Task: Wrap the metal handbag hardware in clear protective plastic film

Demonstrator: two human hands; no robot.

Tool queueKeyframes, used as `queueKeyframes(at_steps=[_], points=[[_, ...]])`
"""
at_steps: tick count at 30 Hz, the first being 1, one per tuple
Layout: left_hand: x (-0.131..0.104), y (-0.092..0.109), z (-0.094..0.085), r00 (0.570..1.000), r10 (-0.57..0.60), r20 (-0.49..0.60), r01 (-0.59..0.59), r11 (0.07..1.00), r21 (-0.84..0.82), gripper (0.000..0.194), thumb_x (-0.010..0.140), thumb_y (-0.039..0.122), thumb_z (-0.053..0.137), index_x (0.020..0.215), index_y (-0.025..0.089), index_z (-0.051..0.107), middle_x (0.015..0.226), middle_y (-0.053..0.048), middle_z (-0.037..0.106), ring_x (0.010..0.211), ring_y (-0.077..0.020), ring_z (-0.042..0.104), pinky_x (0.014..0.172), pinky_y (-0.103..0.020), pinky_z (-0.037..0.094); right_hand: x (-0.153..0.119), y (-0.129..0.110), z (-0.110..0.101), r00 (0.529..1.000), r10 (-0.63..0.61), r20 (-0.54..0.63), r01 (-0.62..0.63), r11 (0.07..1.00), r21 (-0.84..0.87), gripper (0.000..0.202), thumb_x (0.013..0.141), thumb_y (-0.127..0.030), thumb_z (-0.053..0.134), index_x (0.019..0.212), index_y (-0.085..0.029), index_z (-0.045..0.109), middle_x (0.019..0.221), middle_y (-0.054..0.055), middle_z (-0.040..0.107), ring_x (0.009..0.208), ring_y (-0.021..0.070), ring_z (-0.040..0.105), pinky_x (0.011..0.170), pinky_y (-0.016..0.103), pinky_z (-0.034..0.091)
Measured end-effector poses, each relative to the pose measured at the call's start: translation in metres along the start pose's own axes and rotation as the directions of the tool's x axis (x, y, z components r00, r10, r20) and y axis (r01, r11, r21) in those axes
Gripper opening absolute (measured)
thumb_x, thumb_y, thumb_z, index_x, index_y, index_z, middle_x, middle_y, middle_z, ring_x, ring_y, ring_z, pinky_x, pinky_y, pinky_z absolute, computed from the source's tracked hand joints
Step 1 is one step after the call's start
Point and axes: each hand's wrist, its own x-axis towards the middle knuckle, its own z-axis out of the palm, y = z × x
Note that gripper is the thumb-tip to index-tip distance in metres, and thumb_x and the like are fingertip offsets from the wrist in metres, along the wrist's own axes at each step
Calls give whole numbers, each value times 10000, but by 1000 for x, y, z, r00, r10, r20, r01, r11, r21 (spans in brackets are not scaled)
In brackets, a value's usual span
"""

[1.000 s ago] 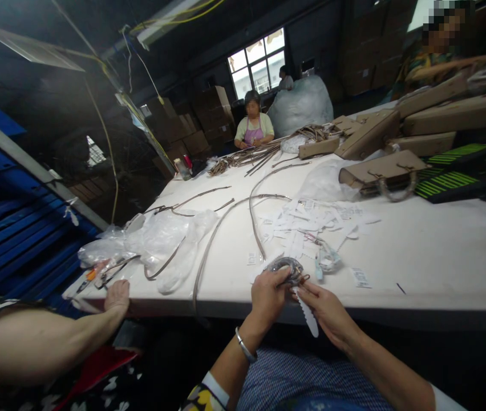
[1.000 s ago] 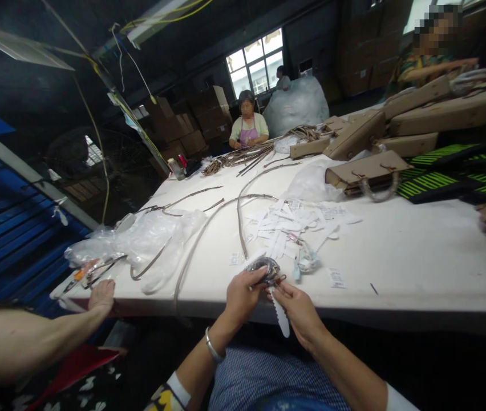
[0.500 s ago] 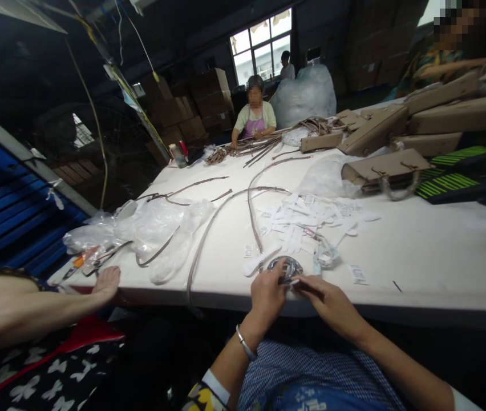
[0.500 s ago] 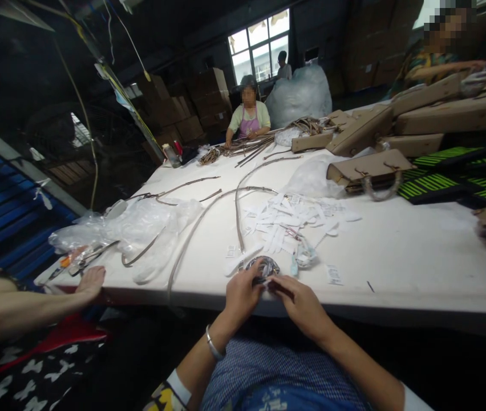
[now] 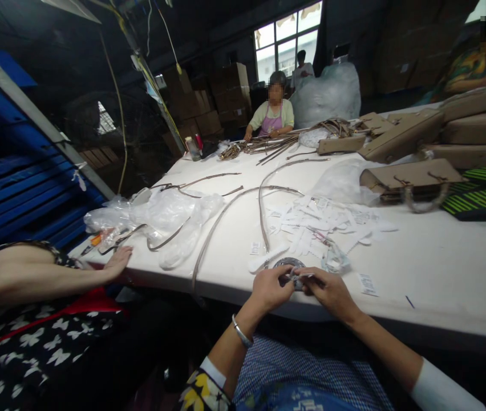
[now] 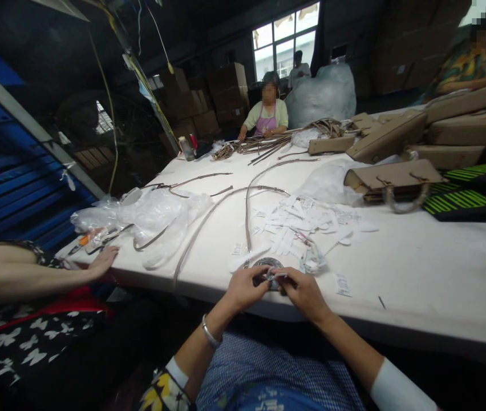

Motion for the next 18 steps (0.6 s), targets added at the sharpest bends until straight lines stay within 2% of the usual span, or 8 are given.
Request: queueKeyframes(at_steps=[2,5,9,13,16,18], points=[[3,0,2,999,-35,-35,34,999,-17,260,854,331,576,1064,304,728,992,14,761,893,-193,699,780,-263,522,1,-3,0,997,67,26,-67,998,15,252,862,-373,574,1001,-223,722,724,25,738,586,199,669,622,319,529],[7,-2,10,994,-69,-88,67,997,-25,251,887,397,550,988,294,757,956,5,768,881,-194,705,747,-258,513,4,-5,0,990,141,15,-141,989,41,321,860,-431,575,1019,-195,724,557,-2,677,527,187,632,598,304,507],[7,-6,15,992,-69,-110,61,996,-69,233,879,392,575,972,288,762,943,4,770,872,-195,708,744,-259,513,9,-8,-2,984,177,-31,-175,982,68,318,835,-451,596,951,-192,739,548,-5,667,574,190,622,650,307,500],[6,-7,14,991,-71,-115,57,991,-123,200,856,310,602,970,266,760,941,0,770,866,-189,709,761,-256,519,14,-11,-4,978,208,9,-207,971,115,279,805,-454,620,836,-197,724,557,-11,650,548,179,595,603,291,478],[6,-8,14,984,-103,-145,70,974,-214,217,870,311,576,961,236,759,914,-8,770,832,-182,710,757,-254,530,15,-11,-1,973,229,35,-231,972,45,318,815,-484,594,836,-196,729,543,-10,641,485,167,555,532,280,439],[6,-11,17,974,-152,-168,95,948,-304,247,882,331,558,967,207,754,917,-22,768,836,-187,710,759,-261,543,16,-11,1,983,184,28,-182,982,-43,330,822,-488,579,821,-204,747,614,9,686,558,187,596,565,282,441]])
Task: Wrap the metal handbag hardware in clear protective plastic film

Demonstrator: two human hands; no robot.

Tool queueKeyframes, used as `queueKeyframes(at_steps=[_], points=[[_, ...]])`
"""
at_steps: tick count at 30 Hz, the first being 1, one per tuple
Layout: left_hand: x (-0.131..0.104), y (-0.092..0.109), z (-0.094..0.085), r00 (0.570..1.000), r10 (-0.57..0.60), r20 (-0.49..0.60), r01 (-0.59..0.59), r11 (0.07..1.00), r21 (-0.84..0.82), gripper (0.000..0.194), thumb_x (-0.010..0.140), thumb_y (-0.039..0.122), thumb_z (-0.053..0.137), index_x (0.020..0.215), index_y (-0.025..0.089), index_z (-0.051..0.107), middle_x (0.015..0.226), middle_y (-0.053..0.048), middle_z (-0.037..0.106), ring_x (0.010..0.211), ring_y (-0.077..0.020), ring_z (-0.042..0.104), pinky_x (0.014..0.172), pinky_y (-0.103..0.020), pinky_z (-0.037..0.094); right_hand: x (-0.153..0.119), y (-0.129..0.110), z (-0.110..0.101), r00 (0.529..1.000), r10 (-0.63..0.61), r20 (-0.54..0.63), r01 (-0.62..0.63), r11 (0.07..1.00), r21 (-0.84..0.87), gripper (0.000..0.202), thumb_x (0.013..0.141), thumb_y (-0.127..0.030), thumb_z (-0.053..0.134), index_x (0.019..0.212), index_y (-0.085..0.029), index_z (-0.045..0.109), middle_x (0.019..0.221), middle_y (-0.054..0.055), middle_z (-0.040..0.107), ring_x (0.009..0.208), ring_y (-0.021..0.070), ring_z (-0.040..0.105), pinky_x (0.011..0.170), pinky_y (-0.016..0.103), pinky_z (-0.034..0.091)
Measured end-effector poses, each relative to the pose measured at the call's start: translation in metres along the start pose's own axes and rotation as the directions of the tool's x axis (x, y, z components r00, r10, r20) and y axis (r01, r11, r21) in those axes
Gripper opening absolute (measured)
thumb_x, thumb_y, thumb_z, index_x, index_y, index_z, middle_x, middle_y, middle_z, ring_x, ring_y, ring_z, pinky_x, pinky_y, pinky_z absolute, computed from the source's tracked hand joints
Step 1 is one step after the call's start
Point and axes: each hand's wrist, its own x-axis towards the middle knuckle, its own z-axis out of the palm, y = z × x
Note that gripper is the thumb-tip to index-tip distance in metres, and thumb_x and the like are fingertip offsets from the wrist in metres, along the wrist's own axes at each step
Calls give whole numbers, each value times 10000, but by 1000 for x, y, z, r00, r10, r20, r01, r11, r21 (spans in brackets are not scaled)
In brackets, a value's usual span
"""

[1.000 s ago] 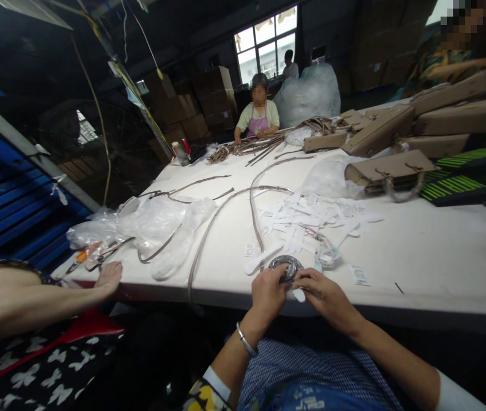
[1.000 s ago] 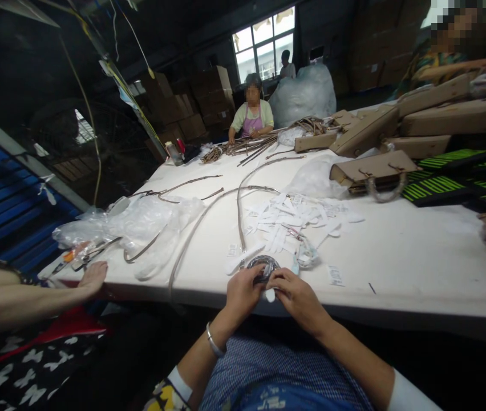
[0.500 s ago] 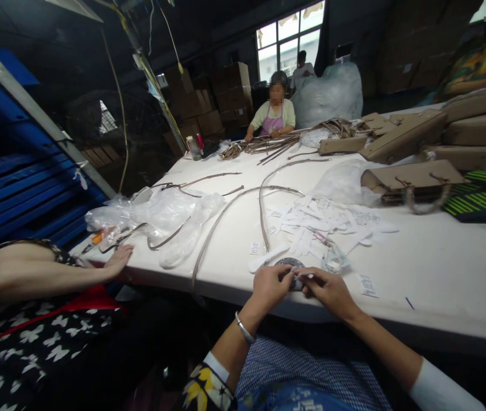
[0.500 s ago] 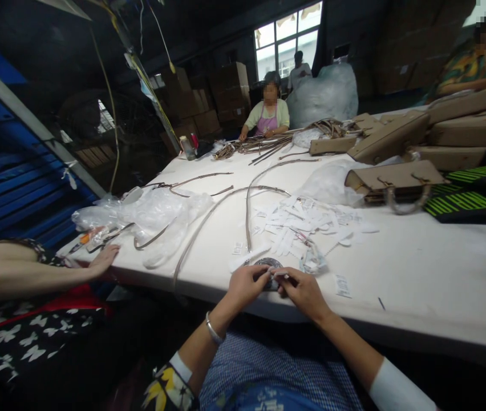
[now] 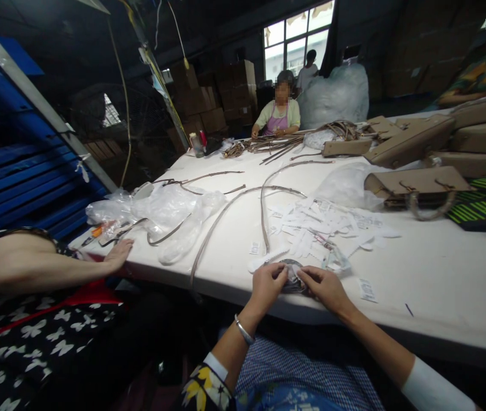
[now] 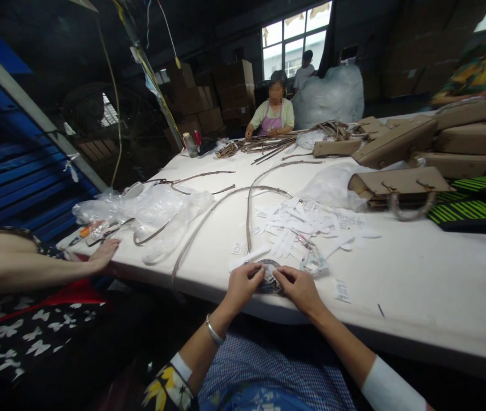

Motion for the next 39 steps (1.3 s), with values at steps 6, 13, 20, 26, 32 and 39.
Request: queueKeyframes(at_steps=[6,13,20,26,32,39], points=[[0,-8,5,998,-51,-46,44,989,-141,256,852,346,604,975,177,753,935,-46,766,863,-205,709,793,-293,558,9,-2,0,995,57,86,-48,994,-101,368,816,-500,540,784,-214,769,619,4,707,612,202,627,577,271,428],[-2,-8,6,997,-58,-59,48,986,-157,250,854,329,600,983,178,752,921,-40,768,865,-199,708,811,-294,550,20,-5,-3,991,78,109,-63,989,-135,319,770,-415,565,590,-205,726,512,-16,639,561,178,582,539,255,369],[0,-9,2,1000,-5,0,5,980,-199,223,857,316,592,923,187,761,901,-24,766,877,-190,697,842,-279,535,16,-5,-3,988,49,143,-32,992,-121,355,805,-472,545,677,-210,748,591,-11,684,593,179,604,560,248,400],[8,-12,0,993,-67,96,92,954,-284,254,862,291,569,1011,150,718,889,-43,760,766,-174,713,721,-250,556,13,-9,-1,990,-2,140,22,989,-145,386,832,-505,522,716,-207,737,605,-5,679,611,183,602,581,257,405],[11,-11,0,990,-88,109,114,958,-261,232,781,311,677,939,158,750,890,-59,767,864,-217,715,787,-280,562,12,-13,0,993,-56,105,77,976,-203,319,844,-443,531,740,-217,731,698,17,722,709,224,649,659,293,432],[8,-10,4,988,-142,59,153,948,-279,235,771,309,671,926,155,757,863,-66,766,848,-224,710,761,-289,555,11,-7,-6,959,-279,52,280,898,-339,392,826,-319,620,1209,-237,599,959,53,698,651,175,639,668,294,490]])
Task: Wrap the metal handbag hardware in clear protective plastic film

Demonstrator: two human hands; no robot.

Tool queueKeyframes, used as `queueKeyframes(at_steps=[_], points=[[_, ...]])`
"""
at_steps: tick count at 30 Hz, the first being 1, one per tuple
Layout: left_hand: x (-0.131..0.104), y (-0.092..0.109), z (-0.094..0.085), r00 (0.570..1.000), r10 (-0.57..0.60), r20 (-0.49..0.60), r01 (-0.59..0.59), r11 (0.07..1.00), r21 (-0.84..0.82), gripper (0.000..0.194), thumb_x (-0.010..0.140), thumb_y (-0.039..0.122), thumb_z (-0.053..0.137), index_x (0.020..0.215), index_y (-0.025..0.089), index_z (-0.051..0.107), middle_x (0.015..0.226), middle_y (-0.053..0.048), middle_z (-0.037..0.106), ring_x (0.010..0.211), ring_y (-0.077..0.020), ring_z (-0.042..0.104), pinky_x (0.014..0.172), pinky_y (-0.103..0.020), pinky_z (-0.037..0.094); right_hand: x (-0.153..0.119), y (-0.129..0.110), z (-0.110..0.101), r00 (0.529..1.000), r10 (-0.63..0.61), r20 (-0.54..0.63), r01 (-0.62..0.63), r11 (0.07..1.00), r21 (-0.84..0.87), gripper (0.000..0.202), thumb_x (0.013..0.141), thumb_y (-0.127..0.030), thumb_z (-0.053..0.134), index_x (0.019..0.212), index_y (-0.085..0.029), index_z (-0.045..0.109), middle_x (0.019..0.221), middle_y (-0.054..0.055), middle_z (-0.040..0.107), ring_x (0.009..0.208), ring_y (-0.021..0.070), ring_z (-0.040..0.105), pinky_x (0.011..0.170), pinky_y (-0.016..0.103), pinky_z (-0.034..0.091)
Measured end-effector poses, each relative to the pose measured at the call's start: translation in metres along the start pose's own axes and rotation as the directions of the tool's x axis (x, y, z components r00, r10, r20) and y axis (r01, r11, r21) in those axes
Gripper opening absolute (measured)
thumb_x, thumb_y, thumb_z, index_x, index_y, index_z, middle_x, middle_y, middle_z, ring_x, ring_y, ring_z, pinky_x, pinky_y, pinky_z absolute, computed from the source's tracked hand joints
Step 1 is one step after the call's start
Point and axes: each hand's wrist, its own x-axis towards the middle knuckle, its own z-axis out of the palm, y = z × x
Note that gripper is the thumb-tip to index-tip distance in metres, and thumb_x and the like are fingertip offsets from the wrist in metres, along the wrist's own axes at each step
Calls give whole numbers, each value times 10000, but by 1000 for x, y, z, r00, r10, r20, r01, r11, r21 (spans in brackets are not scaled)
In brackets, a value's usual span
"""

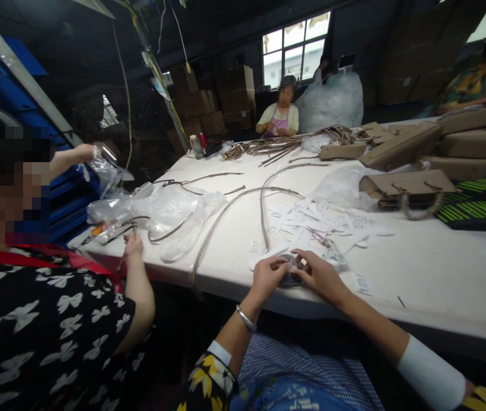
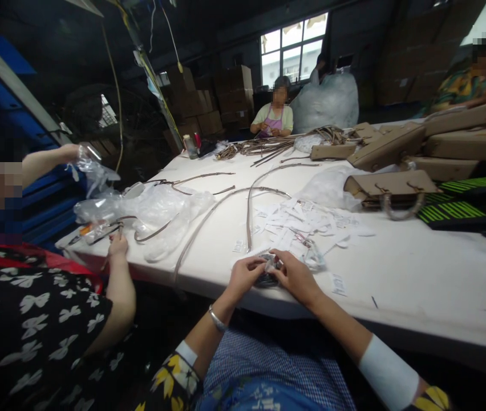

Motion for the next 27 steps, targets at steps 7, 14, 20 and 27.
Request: queueKeyframes(at_steps=[7,14,20,27], points=[[0,4,2,996,-74,-49,64,981,-184,265,701,289,729,909,125,741,725,-69,739,672,-175,686,620,-233,519,9,2,-9,897,-412,162,440,869,-225,180,910,-202,521,954,-256,686,982,31,681,792,157,654,659,229,462],[1,3,4,976,-132,-173,63,933,-356,376,708,314,731,998,91,644,611,-29,674,586,-129,634,572,-205,468,-9,3,-16,872,-425,242,483,826,-292,249,909,-141,467,843,-224,693,849,23,689,689,146,632,584,222,422],[-7,11,-3,994,-22,-105,-9,960,-280,278,770,290,688,996,130,663,824,-78,738,773,-176,683,710,-258,513,-30,16,-18,922,-354,155,378,910,-169,211,938,-245,500,979,-238,706,991,53,708,842,174,672,718,246,504],[-38,17,-8,917,364,162,-392,750,533,324,768,253,735,1085,228,672,1065,-72,712,1034,-269,618,927,-424,491,-48,19,-14,987,-147,-61,145,988,-47,286,933,-214,472,1146,-245,660,1098,72,701,1027,217,655,914,340,520]])
